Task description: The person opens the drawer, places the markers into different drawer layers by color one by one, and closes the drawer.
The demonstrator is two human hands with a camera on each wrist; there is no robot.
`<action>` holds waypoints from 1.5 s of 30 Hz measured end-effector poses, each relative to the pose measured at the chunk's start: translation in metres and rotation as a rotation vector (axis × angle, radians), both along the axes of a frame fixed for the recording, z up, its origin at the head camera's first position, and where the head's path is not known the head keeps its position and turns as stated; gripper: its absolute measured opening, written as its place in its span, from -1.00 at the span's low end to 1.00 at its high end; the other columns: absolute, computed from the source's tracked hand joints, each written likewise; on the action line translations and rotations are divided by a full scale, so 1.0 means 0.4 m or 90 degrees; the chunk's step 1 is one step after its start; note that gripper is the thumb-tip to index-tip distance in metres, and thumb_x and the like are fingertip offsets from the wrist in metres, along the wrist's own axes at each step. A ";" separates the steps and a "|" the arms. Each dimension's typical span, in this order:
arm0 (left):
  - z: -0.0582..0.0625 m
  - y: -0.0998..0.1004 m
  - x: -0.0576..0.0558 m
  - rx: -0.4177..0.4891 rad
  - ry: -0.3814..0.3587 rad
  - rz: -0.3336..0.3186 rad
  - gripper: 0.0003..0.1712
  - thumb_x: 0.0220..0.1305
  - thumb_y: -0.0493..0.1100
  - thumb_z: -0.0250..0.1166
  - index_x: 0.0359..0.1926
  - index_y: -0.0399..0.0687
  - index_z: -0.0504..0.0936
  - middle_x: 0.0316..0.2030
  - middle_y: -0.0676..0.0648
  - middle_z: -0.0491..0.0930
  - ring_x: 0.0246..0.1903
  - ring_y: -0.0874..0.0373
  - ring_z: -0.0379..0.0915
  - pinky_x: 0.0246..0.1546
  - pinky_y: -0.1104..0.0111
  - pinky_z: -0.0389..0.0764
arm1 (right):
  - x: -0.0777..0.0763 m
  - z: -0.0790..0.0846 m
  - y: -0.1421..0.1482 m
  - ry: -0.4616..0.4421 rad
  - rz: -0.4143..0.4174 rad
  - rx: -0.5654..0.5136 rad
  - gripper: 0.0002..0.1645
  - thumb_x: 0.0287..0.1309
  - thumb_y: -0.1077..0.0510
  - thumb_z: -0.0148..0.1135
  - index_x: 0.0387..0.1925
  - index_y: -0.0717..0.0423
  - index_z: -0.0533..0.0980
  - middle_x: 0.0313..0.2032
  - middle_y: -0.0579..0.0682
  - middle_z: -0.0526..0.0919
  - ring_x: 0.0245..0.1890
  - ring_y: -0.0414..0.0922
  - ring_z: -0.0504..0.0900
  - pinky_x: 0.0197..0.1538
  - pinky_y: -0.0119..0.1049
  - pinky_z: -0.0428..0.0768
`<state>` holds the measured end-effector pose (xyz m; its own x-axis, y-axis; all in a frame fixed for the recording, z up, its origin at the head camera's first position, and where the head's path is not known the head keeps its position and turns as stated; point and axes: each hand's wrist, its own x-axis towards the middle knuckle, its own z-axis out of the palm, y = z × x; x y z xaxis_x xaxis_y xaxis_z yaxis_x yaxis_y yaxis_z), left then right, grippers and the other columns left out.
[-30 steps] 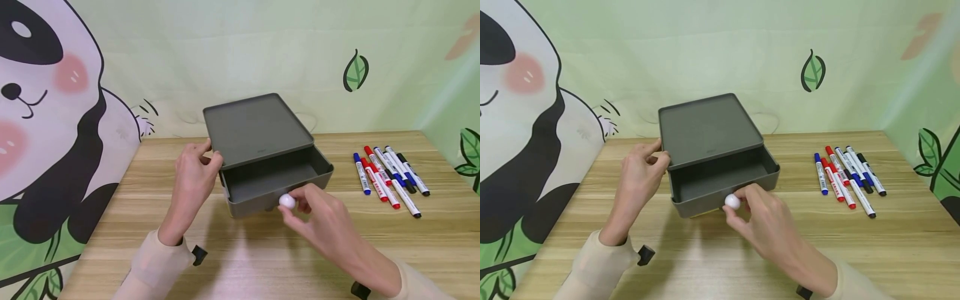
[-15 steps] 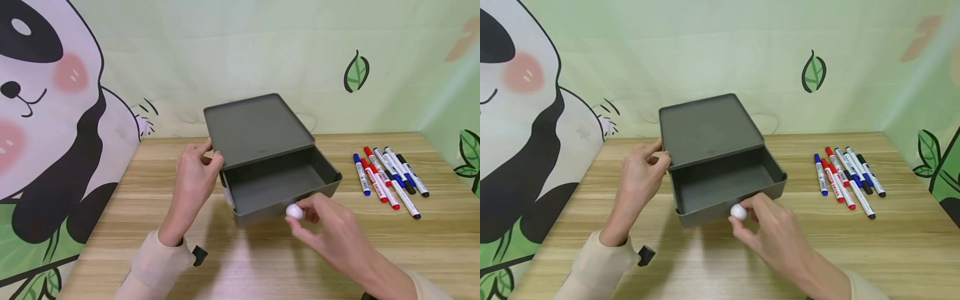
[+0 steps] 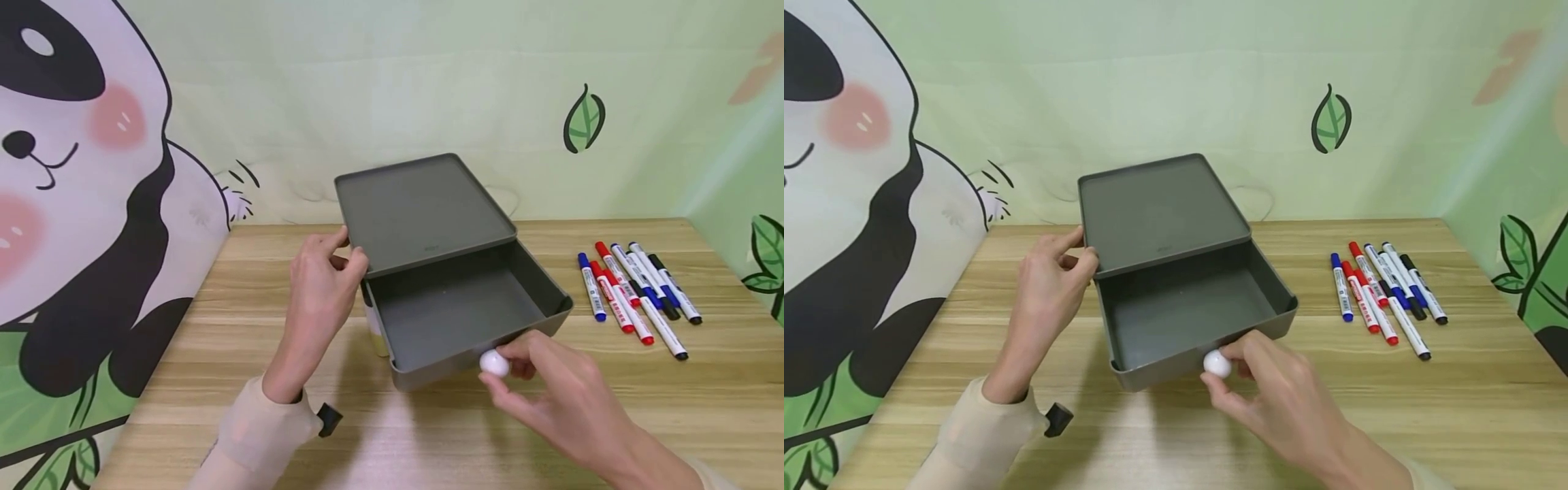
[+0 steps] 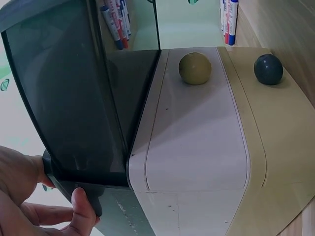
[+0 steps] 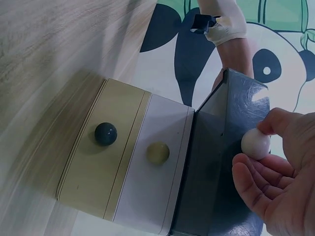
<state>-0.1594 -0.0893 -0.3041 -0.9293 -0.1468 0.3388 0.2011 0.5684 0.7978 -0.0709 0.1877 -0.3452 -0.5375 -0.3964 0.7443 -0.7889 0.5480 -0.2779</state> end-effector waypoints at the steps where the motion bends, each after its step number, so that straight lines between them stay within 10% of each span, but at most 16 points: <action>1: -0.001 0.001 0.000 0.000 0.003 0.002 -0.43 0.30 -0.16 0.21 0.30 -0.26 0.59 0.04 -0.22 0.62 -0.30 0.05 0.68 -0.33 0.24 0.63 | 0.001 0.000 0.001 0.002 0.003 -0.001 -0.54 0.43 -0.18 0.12 -0.29 0.15 0.54 -0.40 -0.16 0.65 -0.49 -0.27 0.54 -0.38 -0.57 0.53; 45: -0.004 0.011 -0.003 0.009 0.018 0.018 -0.45 0.26 -0.15 0.21 0.25 -0.26 0.65 0.01 -0.15 0.64 -0.32 0.05 0.66 -0.19 0.20 0.59 | 0.124 -0.005 0.015 -0.057 -0.029 0.026 -0.53 0.39 -0.29 0.09 -0.33 0.00 0.52 -0.43 -0.26 0.62 -0.51 -0.45 0.46 -0.50 -0.69 0.42</action>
